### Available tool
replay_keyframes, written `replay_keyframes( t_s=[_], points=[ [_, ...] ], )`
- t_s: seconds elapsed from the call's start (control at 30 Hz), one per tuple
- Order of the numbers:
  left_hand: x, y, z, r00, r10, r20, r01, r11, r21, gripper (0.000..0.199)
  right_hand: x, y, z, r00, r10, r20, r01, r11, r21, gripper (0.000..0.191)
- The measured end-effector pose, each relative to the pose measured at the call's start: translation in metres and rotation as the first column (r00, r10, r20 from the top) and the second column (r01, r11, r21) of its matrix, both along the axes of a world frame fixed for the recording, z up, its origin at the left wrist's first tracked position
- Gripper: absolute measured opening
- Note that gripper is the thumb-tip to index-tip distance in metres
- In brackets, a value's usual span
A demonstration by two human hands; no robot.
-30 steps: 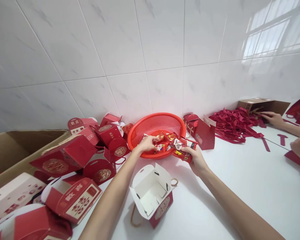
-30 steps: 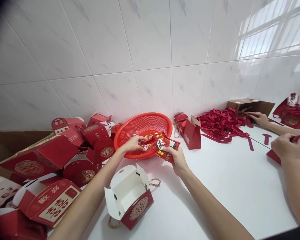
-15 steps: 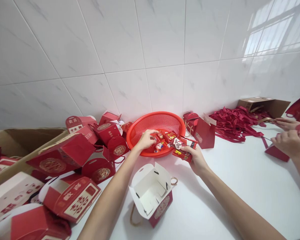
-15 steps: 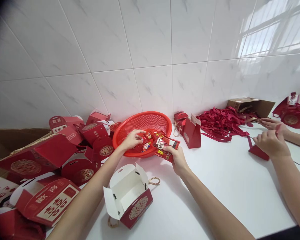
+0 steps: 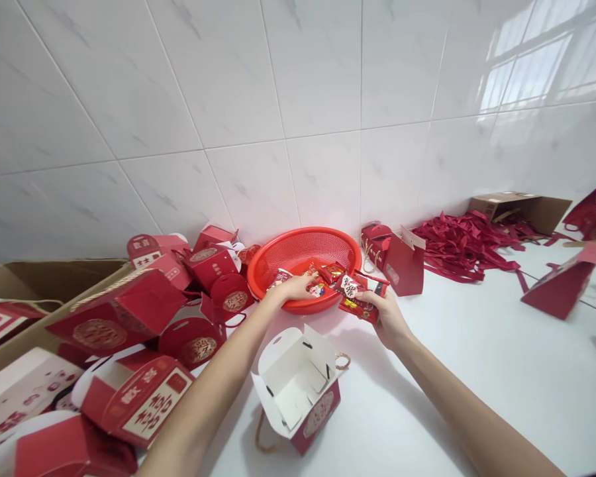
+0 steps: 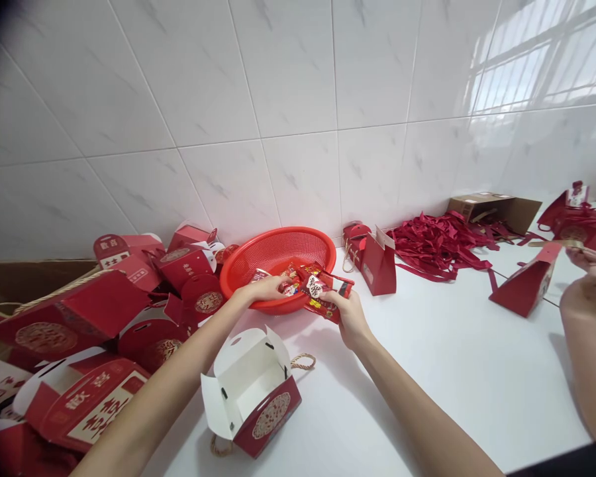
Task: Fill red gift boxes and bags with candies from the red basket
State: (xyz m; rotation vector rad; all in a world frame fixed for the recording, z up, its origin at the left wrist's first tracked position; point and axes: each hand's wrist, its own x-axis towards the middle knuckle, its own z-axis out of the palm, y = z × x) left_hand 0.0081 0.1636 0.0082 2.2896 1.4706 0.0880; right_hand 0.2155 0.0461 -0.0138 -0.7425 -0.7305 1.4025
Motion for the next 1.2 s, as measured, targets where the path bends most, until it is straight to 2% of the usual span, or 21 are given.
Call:
replay_keyframes(
  t_s=[0.23, 0.37, 0.47, 0.53, 0.63, 0.73, 0.8, 0.87, 0.93, 1.0, 1.07, 1.13, 1.2],
  points=[
    [-0.005, 0.007, 0.005, 0.982, -0.078, -0.170, 0.055, 0.989, -0.134, 0.068, -0.001, -0.001, 0.004, 1.000, 0.016, -0.023, -0.016, 1.000, -0.009, 0.035],
    [-0.004, 0.008, 0.005, 0.975, -0.089, -0.202, 0.061, 0.988, -0.139, 0.067, -0.001, -0.001, 0.003, 0.999, 0.017, -0.027, -0.017, 1.000, -0.005, 0.034],
    [-0.004, 0.005, 0.003, 0.990, -0.051, -0.131, 0.039, 0.995, -0.087, 0.042, -0.001, -0.002, 0.003, 0.999, 0.016, -0.028, -0.016, 1.000, -0.008, 0.034],
    [-0.003, 0.001, 0.002, 0.999, -0.004, -0.048, -0.002, 0.994, -0.112, 0.024, -0.001, -0.002, 0.003, 0.999, 0.014, -0.028, -0.014, 1.000, -0.004, 0.036],
    [-0.001, -0.002, 0.001, 0.989, 0.073, 0.131, -0.050, 0.984, -0.172, 0.035, -0.001, -0.002, 0.003, 1.000, 0.018, -0.024, -0.017, 1.000, 0.003, 0.037],
    [0.001, 0.002, 0.003, 0.920, 0.208, 0.331, -0.216, 0.976, -0.013, 0.039, -0.001, -0.001, 0.002, 1.000, 0.023, -0.019, -0.022, 1.000, 0.021, 0.038],
    [0.002, 0.006, 0.006, 0.869, 0.271, 0.413, -0.339, 0.936, 0.098, 0.041, -0.001, -0.001, 0.001, 1.000, 0.021, -0.015, -0.021, 0.999, 0.029, 0.038],
    [0.003, 0.008, 0.009, 0.862, 0.279, 0.423, -0.361, 0.924, 0.128, 0.040, 0.000, -0.001, 0.002, 1.000, 0.020, -0.013, -0.020, 0.999, 0.030, 0.037],
    [0.005, 0.008, 0.010, 0.896, 0.232, 0.379, -0.285, 0.955, 0.088, 0.031, -0.001, -0.002, 0.003, 1.000, 0.020, -0.013, -0.020, 0.999, 0.030, 0.037],
    [0.009, 0.006, 0.011, 0.973, 0.080, 0.218, -0.083, 0.997, 0.003, 0.017, -0.001, -0.003, 0.004, 1.000, 0.024, -0.005, -0.023, 0.999, 0.030, 0.037],
    [0.013, 0.005, 0.010, 0.995, -0.088, 0.044, 0.091, 0.992, -0.084, 0.016, -0.001, -0.004, 0.004, 1.000, 0.027, 0.001, -0.027, 0.999, 0.029, 0.036],
    [0.018, 0.006, 0.009, 0.985, -0.160, -0.063, 0.152, 0.981, -0.125, 0.023, -0.002, -0.004, 0.005, 1.000, 0.025, 0.003, -0.025, 0.999, 0.028, 0.037],
    [0.021, 0.010, 0.008, 0.982, -0.151, -0.112, 0.135, 0.981, -0.141, 0.022, -0.002, -0.005, 0.005, 1.000, 0.020, 0.011, -0.020, 0.999, 0.031, 0.039]
  ],
)
